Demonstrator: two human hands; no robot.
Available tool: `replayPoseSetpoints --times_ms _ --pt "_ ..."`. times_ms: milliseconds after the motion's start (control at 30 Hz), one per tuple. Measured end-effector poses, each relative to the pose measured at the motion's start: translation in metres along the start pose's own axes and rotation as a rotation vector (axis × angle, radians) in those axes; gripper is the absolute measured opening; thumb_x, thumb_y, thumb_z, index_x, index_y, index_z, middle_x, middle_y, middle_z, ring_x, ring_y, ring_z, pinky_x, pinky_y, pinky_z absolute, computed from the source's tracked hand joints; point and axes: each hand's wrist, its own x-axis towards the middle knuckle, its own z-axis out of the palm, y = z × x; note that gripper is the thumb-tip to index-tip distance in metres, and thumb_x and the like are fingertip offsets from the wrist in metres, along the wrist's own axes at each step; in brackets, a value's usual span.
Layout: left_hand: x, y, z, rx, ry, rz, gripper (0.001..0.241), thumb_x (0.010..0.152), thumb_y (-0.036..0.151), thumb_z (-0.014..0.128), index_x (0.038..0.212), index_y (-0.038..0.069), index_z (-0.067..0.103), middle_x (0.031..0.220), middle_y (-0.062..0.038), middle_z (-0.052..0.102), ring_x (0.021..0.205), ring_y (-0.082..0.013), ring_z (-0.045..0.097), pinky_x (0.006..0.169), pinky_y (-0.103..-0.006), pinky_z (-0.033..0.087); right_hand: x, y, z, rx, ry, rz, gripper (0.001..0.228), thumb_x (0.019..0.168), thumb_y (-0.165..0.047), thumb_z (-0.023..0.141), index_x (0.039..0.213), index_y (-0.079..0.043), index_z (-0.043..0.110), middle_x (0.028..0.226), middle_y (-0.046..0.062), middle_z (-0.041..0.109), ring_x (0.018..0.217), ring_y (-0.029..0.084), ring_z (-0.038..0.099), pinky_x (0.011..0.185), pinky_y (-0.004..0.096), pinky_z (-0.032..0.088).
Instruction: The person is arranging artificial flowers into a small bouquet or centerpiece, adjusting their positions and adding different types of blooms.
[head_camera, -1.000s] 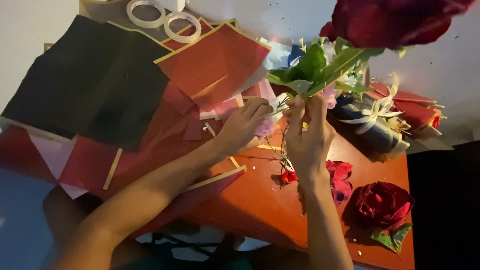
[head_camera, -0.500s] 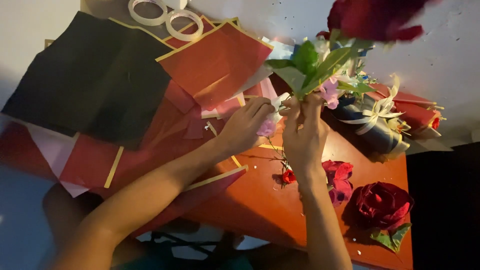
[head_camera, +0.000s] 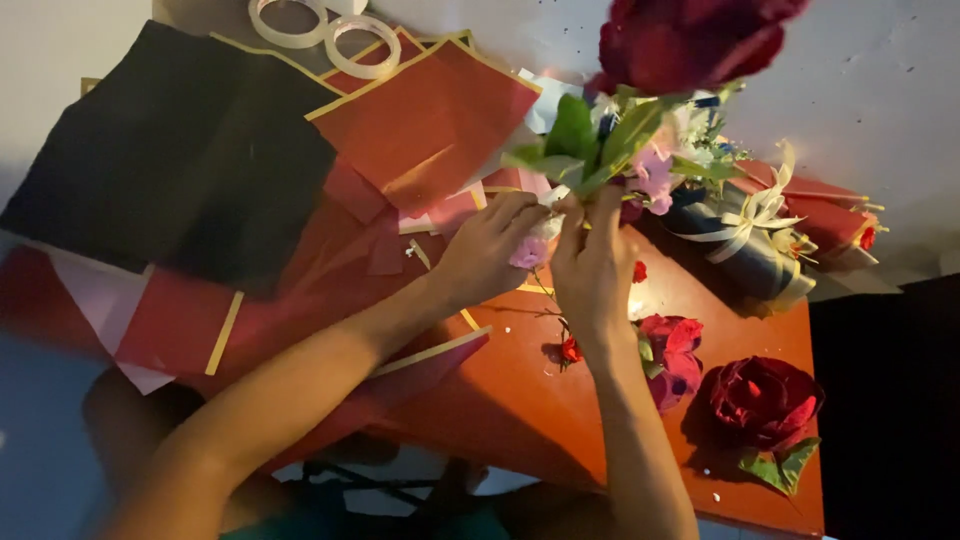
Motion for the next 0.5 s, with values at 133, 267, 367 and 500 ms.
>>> replayPoseSetpoints --times_ms 133,267,367,500 --pt "0.005 0.004 -0.004 0.077 0.001 -0.023 0.067 0.059 0.011 0.086 0.122 0.005 0.062 0.117 -0.018 0.06 0.101 -0.0428 0.065 0.084 -0.046 0.058 -0.008 0.011 0.013 0.046 -0.051 0.057 0.019 0.11 -0.009 0.047 0.129 -0.005 0.046 0.087 0.022 0.074 0.065 0.043 0.07 0.052 0.048 0.054" --pt "0.007 0.011 -0.005 0.129 0.018 -0.055 0.047 0.072 0.021 0.082 0.113 0.006 0.066 0.117 -0.016 0.062 0.097 -0.039 0.069 0.081 -0.0438 0.059 -0.016 0.021 0.018 -0.017 -0.065 0.081 0.033 0.112 -0.011 0.047 0.143 -0.006 0.036 0.083 0.022 0.072 0.062 0.043 0.069 0.054 0.046 0.053" --pt "-0.009 -0.007 0.015 0.102 0.042 -0.081 0.054 0.066 0.02 0.085 0.113 0.005 0.063 0.1 -0.014 0.06 0.09 -0.0401 0.066 0.072 -0.0451 0.058 -0.015 0.014 0.02 0.024 -0.062 0.11 0.035 0.11 -0.01 0.048 0.144 -0.01 0.041 0.087 0.017 0.073 0.07 0.046 0.068 0.055 0.047 0.053" --pt "-0.004 -0.003 0.008 0.049 0.013 -0.052 0.049 0.068 0.015 0.084 0.11 0.004 0.062 0.112 -0.017 0.059 0.1 -0.0406 0.066 0.08 -0.0453 0.059 -0.015 0.016 0.019 0.047 -0.034 0.095 0.02 0.108 -0.008 0.054 0.127 -0.005 0.053 0.084 0.019 0.074 0.07 0.044 0.07 0.058 0.045 0.054"
